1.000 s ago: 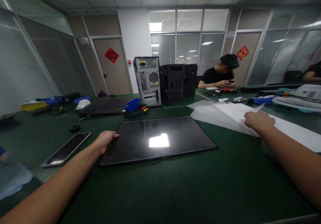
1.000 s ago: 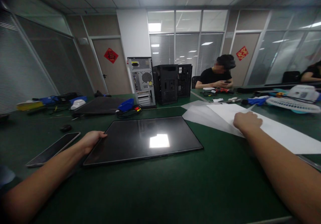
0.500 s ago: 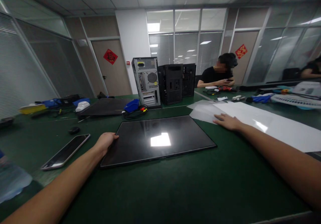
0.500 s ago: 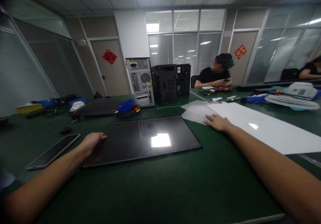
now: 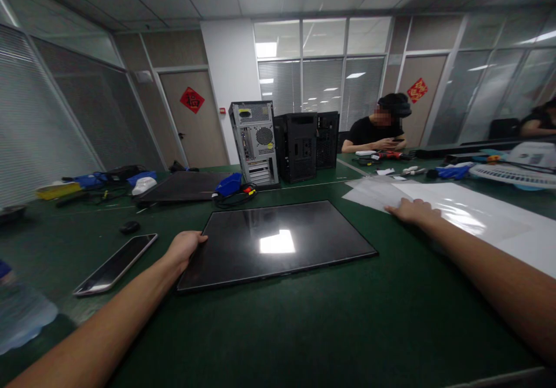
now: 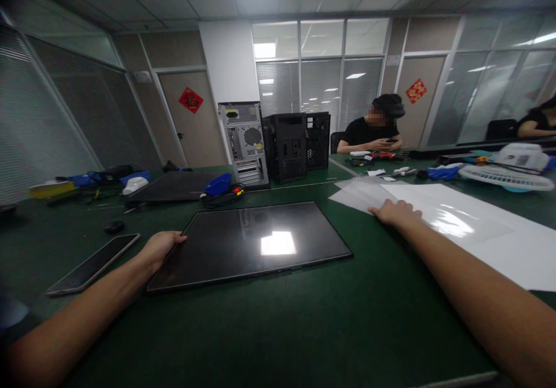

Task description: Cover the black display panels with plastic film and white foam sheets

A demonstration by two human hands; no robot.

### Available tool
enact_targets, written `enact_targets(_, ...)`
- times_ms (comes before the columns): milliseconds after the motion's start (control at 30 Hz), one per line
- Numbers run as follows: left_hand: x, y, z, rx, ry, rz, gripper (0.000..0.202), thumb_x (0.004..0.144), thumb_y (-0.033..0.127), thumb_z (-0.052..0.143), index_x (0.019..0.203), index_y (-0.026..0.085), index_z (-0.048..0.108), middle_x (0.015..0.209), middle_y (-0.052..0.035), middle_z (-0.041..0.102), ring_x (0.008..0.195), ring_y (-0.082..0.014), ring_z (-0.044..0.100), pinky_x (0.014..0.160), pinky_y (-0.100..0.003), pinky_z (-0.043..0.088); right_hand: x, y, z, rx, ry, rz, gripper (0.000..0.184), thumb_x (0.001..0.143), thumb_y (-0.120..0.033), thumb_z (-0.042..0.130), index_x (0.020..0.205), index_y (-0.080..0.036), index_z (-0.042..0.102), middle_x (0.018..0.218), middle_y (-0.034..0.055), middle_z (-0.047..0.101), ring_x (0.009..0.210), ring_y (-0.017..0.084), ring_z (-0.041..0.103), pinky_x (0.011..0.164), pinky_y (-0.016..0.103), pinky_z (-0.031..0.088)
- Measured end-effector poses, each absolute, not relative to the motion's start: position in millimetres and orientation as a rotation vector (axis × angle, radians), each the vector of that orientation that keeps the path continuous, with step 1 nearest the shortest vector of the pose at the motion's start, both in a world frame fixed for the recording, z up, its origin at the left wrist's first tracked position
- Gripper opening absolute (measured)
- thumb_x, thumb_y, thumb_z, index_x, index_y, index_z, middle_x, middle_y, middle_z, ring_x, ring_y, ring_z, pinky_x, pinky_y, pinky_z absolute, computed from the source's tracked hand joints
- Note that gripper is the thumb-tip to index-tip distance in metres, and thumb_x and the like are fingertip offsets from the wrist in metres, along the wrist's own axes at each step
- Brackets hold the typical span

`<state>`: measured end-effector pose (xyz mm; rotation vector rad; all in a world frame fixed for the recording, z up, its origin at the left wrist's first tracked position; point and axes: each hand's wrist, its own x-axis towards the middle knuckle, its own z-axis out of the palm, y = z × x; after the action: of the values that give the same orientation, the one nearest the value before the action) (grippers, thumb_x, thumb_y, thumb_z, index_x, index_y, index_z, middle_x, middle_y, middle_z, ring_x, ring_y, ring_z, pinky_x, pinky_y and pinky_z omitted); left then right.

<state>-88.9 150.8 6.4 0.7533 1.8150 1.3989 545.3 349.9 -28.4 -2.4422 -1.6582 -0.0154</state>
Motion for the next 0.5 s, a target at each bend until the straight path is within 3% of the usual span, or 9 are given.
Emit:
enact_targets(200, -75, 153, 1, 0.707, 1.728, 1.381, 0.036, 0.072, 0.009, 0.066, 0.107, 0.015, 0.070, 0.063, -0.0073, 0.072, 0.055, -0.0274, 0.070, 0.051, -0.036, 0.056, 542, 341, -19, -2.328, -1.826, -0.135, 0.070, 0.083, -0.070, 0.039, 0.122, -0.016, 0.061, 0.129, 0.0271, 0.052, 0.116, 0.044, 0.049, 0.086, 0.059, 0.041)
enact_targets(300, -70, 152, 1, 0.752, 1.622, 1.345, 0.045, 0.075, 0.010, 0.064, 0.120, 0.013, 0.065, 0.069, -0.0090, 0.074, 0.058, -0.0276, 0.071, 0.055, -0.038, 0.058, 537, 336, -16, -2.290, -1.889, -0.190, 0.058, 0.087, -0.060, 0.040, 0.113, -0.015, 0.065, 0.122, 0.0266, 0.057, 0.109, 0.042, 0.054, 0.081, 0.056, 0.044)
enact_targets(400, -67, 148, 7, 0.771, 1.588, 1.330, 0.067, 0.078, 0.010, 0.063, 0.143, 0.015, 0.045, 0.078, -0.0095, 0.075, 0.060, -0.0269, 0.072, 0.058, -0.040, 0.059, 532, 329, -13, -2.256, -1.916, -0.264, 0.049, 0.091, -0.049, 0.037, 0.108, -0.013, 0.065, 0.115, 0.0263, 0.060, 0.102, 0.039, 0.057, 0.078, 0.052, 0.046)
enact_targets(500, -65, 141, 15, 0.797, 1.578, 1.283, 0.086, 0.080, 0.011, 0.062, 0.154, 0.026, 0.022, 0.086, -0.0089, 0.075, 0.062, -0.0266, 0.073, 0.058, -0.042, 0.059, 526, 317, -4, -2.197, -1.928, -0.371, 0.050, 0.096, -0.045, 0.028, 0.108, -0.011, 0.063, 0.104, 0.0254, 0.063, 0.096, 0.037, 0.059, 0.074, 0.047, 0.047)
